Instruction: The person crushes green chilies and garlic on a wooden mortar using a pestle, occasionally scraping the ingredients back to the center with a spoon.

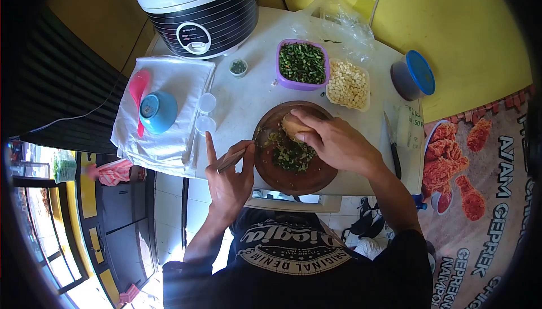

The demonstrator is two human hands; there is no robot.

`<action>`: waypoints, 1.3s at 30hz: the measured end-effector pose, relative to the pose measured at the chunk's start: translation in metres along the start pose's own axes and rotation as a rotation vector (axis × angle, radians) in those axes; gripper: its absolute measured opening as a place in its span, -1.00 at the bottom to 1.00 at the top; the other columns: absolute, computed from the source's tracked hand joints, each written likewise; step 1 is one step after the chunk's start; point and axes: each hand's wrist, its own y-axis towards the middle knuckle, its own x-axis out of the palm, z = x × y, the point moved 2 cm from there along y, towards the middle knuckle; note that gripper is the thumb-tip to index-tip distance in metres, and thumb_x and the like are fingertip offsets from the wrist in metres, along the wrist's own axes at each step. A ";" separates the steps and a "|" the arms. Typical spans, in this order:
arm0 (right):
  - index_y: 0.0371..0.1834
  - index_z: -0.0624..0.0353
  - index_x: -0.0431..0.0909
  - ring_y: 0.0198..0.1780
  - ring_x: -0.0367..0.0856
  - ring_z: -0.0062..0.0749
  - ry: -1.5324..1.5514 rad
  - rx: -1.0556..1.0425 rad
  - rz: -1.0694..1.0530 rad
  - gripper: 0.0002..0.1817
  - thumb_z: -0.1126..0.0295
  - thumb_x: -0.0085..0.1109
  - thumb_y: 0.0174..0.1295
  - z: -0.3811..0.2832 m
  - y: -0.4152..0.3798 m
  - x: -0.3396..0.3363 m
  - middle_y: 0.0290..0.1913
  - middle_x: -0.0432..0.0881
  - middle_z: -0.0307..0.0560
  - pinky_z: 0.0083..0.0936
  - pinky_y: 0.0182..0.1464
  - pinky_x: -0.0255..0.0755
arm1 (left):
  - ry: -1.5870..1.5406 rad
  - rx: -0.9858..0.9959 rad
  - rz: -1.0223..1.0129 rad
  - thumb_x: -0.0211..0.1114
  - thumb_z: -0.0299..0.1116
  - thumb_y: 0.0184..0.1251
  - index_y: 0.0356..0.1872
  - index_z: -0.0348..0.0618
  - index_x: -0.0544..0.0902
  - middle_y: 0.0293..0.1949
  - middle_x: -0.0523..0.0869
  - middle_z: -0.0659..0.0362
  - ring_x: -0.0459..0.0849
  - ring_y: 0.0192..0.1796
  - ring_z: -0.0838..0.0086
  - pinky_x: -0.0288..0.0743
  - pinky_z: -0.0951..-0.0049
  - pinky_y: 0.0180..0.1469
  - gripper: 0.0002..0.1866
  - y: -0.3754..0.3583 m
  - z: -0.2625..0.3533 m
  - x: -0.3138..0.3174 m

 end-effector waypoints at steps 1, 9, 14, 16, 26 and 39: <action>0.46 0.10 0.40 -0.32 0.69 0.22 0.133 -0.021 0.051 -0.47 0.16 0.08 0.50 0.001 -0.002 -0.004 -0.34 0.70 0.29 -0.02 -0.23 0.55 | -0.001 0.000 0.001 0.34 -0.51 0.39 -0.22 -0.31 0.76 -0.29 0.84 0.15 0.80 -0.42 0.13 -0.02 -0.14 0.62 -0.91 -0.002 0.000 -0.002; 0.56 -0.11 0.28 -0.33 0.71 0.22 0.044 0.119 0.027 -0.41 0.18 0.12 0.49 0.002 -0.076 0.012 -0.24 0.71 0.26 -0.03 -0.23 0.58 | -0.016 -0.019 0.012 0.34 -0.50 0.39 -0.22 -0.27 0.76 -0.32 0.85 0.14 0.81 -0.38 0.13 -0.02 -0.15 0.62 -0.92 -0.007 0.001 -0.005; 0.57 -0.09 0.25 -0.45 0.71 0.11 -0.111 0.080 0.081 -0.39 0.16 0.11 0.48 -0.024 -0.060 0.024 -0.15 0.70 0.27 -0.11 -0.43 0.60 | -0.030 -0.024 -0.030 0.34 -0.49 0.40 -0.21 -0.27 0.76 -0.33 0.85 0.13 0.82 -0.37 0.14 -0.06 -0.13 0.63 -0.91 -0.004 0.001 -0.003; 0.56 -0.05 0.26 -0.45 0.72 0.11 -0.175 0.121 0.016 -0.40 0.17 0.11 0.48 -0.032 -0.037 0.018 -0.16 0.69 0.31 -0.10 -0.43 0.60 | -0.001 0.002 -0.030 0.34 -0.50 0.39 -0.23 -0.30 0.77 -0.33 0.85 0.12 0.83 -0.36 0.16 -0.09 -0.14 0.63 -0.91 -0.002 0.000 -0.002; 0.49 0.16 0.33 -0.49 0.71 0.13 -0.166 0.105 -0.094 -0.43 0.22 0.11 0.46 -0.028 -0.016 0.003 -0.47 0.68 0.21 -0.04 -0.42 0.60 | 0.040 -0.022 -0.069 0.34 -0.52 0.38 -0.31 -0.33 0.77 -0.32 0.85 0.13 0.82 -0.34 0.12 -0.10 -0.13 0.64 -0.90 0.004 0.006 -0.010; 0.49 0.12 0.38 0.04 0.73 0.05 0.281 0.196 -0.362 -0.45 0.07 0.01 0.56 0.028 0.014 -0.037 0.09 0.71 0.24 -0.26 0.12 0.53 | 0.030 0.006 -0.050 0.32 -0.49 0.40 -0.26 -0.31 0.79 -0.28 0.86 0.10 0.82 -0.34 0.11 -0.10 -0.10 0.64 -0.88 0.005 0.009 -0.009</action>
